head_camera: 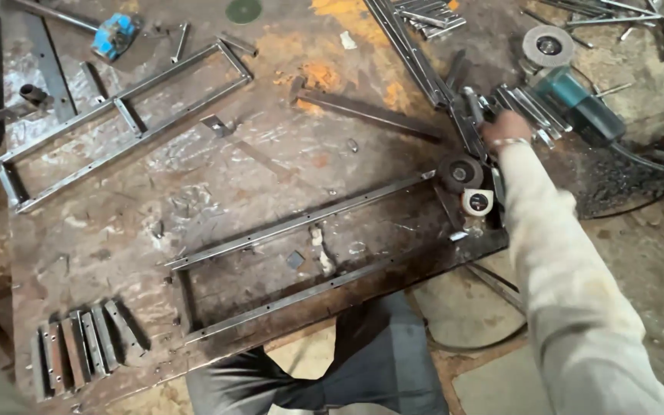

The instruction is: Welding and assembling metal frame components for furniture on a workbench.

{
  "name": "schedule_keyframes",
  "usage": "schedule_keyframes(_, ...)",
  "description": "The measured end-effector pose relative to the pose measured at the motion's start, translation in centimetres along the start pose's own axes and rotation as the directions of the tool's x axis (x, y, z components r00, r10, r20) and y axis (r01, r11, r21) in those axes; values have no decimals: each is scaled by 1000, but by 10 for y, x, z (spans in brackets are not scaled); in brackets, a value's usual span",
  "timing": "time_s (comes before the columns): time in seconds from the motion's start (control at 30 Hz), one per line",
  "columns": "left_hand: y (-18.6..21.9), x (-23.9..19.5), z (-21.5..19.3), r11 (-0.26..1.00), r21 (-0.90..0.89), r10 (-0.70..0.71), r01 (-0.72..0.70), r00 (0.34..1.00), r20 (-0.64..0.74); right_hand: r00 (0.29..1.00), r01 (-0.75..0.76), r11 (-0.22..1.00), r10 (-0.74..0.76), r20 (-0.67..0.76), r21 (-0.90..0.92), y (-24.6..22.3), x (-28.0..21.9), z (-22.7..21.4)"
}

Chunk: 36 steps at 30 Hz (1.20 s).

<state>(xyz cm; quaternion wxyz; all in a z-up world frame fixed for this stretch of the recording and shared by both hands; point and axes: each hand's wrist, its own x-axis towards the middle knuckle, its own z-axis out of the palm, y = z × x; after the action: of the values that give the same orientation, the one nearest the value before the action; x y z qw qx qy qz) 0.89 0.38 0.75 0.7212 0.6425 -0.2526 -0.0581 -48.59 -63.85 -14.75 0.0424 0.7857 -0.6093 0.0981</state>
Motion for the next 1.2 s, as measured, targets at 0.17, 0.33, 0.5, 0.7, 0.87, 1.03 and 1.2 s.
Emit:
schedule_keyframes(0.17, -21, -14, -28, 981, -139, 136, -133, 991, 16, 895, 218, 649, -430, 115, 729, -35, -136, -46)
schedule_keyframes(0.33, -72, -117, -2, 625, 780, -111, 31, 993, 49, 656, -511, 159, -563, 503, 845, -212, -275, -155)
schedule_keyframes(0.5, -26, -135, 25, 893, 295, -358, 339, 934, 10, 394, -517, 183, -816, 422, 836, -328, -348, -147)
schedule_keyframes(0.7, -22, -144, 26, 865, 452, -310, 215, 940, 146, 359, -385, 296, -824, 438, 874, -396, -404, -120)
schedule_keyframes(0.87, -6, -110, 12, 732, 650, -352, 205, 930, 102, 358, -521, 280, -786, 505, 806, -430, -407, -109)
schedule_keyframes(1.03, -30, -102, -16, 767, 629, -184, 128, 983, 24, 324, -594, 341, -727, 605, 728, -455, -398, -102)
schedule_keyframes(1.2, -34, -103, -37, 724, 630, -314, 281, 948, -62, 292, -627, 349, -724, 625, 697, -469, -393, -106)
